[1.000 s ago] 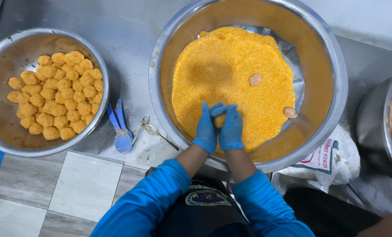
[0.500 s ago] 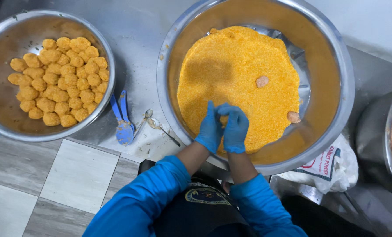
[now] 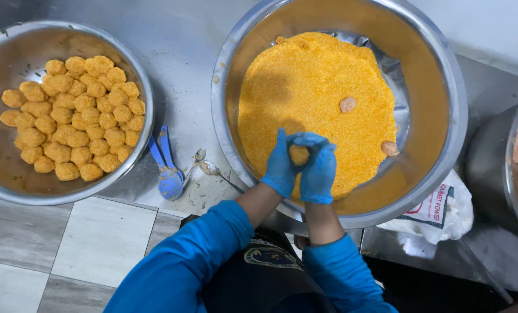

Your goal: The person takes balls of dough mixture handed over from a nearby container, rolls them by hand in a large bowl of yellow breadcrumb powder to coat them, and places the coated balls into a bowl of finished breaded balls. A second worker on the right supplies dough balls and occasionally retrieves items.

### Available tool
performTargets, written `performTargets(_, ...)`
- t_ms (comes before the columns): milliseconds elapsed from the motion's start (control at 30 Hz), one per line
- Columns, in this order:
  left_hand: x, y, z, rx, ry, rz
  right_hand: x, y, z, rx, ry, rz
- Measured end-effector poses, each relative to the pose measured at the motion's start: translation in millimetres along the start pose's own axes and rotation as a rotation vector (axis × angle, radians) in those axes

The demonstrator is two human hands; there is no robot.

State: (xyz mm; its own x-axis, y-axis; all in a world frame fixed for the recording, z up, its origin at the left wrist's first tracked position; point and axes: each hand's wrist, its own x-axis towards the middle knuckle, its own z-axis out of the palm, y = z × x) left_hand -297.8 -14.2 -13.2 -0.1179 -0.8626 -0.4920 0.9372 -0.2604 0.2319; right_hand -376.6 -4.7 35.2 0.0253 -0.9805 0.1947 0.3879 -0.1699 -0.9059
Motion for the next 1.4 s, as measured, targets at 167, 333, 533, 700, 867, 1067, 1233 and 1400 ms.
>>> performTargets(167, -9.2, 15.3, -0.6, -0.06, -0.39, -0.061, -13.8, -23.6, -2.0, -0.368, 0.253, -0.239)
performTargets(333, -16.1, 120.6, -39.9, -0.118, -0.518, -0.094, -46.6, -8.2, -13.9, -0.257, 0.207, 0.032)
performTargets(533, -21.5, 321.6, -142.4, -0.385, -0.061, 0.412, -58.4, 21.1, -40.6, -0.233, 0.158, 0.167)
performTargets(700, -53.6, 403.3, -167.9, -0.426, 0.196, 0.518, -51.2, 38.4, -43.3, -0.333, 0.102, 0.282)
performTargets(867, -74.3, 372.4, -128.8, -0.072, 0.118, 0.566, -49.2, 27.9, -25.7, -0.516, 0.053, 0.351)
performTargets(1067, -44.0, 219.6, -66.6, 0.59, -0.134, 0.346, -28.3, 7.9, -32.3, -1.134, -0.217, 0.378)
performTargets(1233, 13.0, 98.2, -43.7, 1.43, -0.154, 0.614, -1.8, 24.3, -93.5, -1.216, 0.111, 0.378)
performTargets(1400, 48.5, 45.3, -38.8, 1.734, 0.28, 0.501, 46.7, 17.4, -137.8, -0.902, 0.487, 0.686)
